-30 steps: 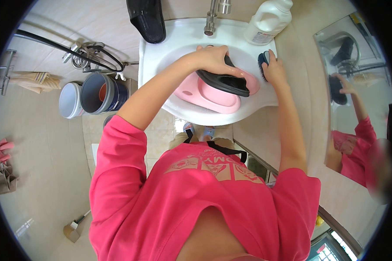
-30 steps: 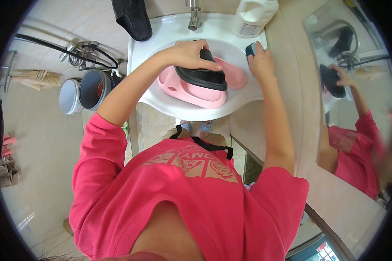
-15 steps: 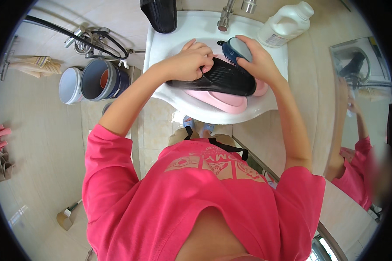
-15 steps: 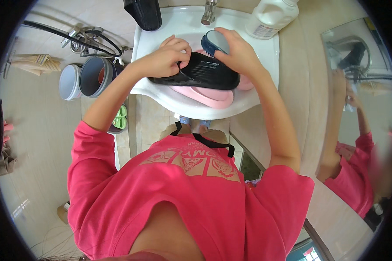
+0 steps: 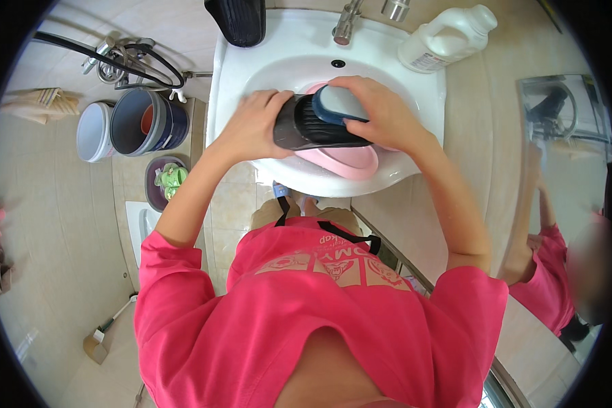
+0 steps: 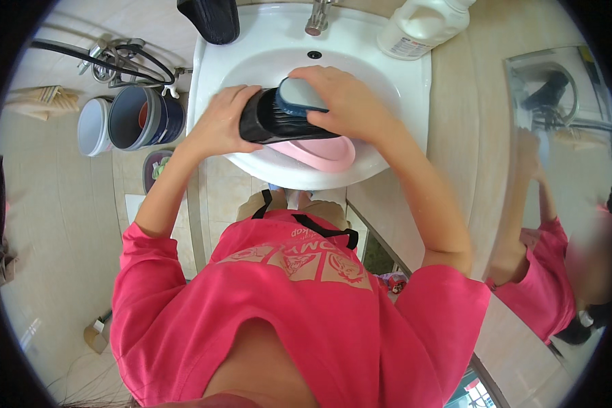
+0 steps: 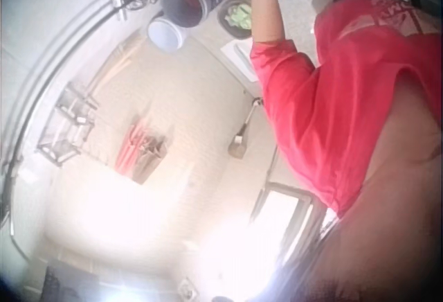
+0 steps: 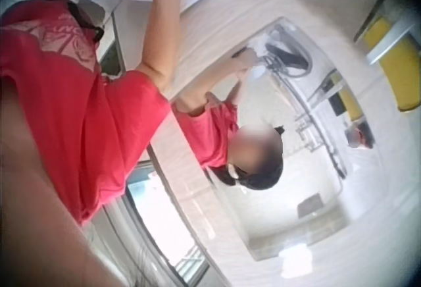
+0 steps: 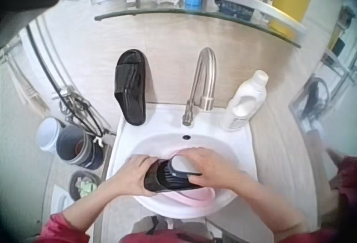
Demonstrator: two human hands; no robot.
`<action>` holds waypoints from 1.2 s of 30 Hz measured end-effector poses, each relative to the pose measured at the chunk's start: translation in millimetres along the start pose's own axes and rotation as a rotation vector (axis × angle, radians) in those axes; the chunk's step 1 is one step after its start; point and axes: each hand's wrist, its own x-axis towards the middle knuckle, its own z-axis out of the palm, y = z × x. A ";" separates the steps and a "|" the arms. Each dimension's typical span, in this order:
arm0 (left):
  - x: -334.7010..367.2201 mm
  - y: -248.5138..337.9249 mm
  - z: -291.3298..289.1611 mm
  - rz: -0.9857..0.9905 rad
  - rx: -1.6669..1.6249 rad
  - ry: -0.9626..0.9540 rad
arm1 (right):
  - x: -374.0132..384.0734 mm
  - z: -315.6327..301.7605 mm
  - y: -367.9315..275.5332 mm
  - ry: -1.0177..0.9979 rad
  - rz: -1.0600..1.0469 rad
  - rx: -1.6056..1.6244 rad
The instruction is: The person washes several pairs of slippers in a bathroom sink. They first rinse a pair of green slippers, then scrub a pair of black slippers with a brush under running water, and finally rinse them. The slippers are handled one at a time and placed back in the sink or basin.
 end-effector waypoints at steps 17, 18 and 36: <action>-67.8 -26.1 16.3 -0.229 0.006 0.269 | 48.4 49.5 -1.4 -0.159 -0.343 -0.226; -67.5 -25.8 16.6 -0.220 0.007 0.271 | 46.5 44.7 3.1 -0.163 -0.341 -0.215; -71.7 -30.0 17.9 -0.227 0.006 0.247 | 69.9 84.6 -18.2 -0.138 -0.570 -0.043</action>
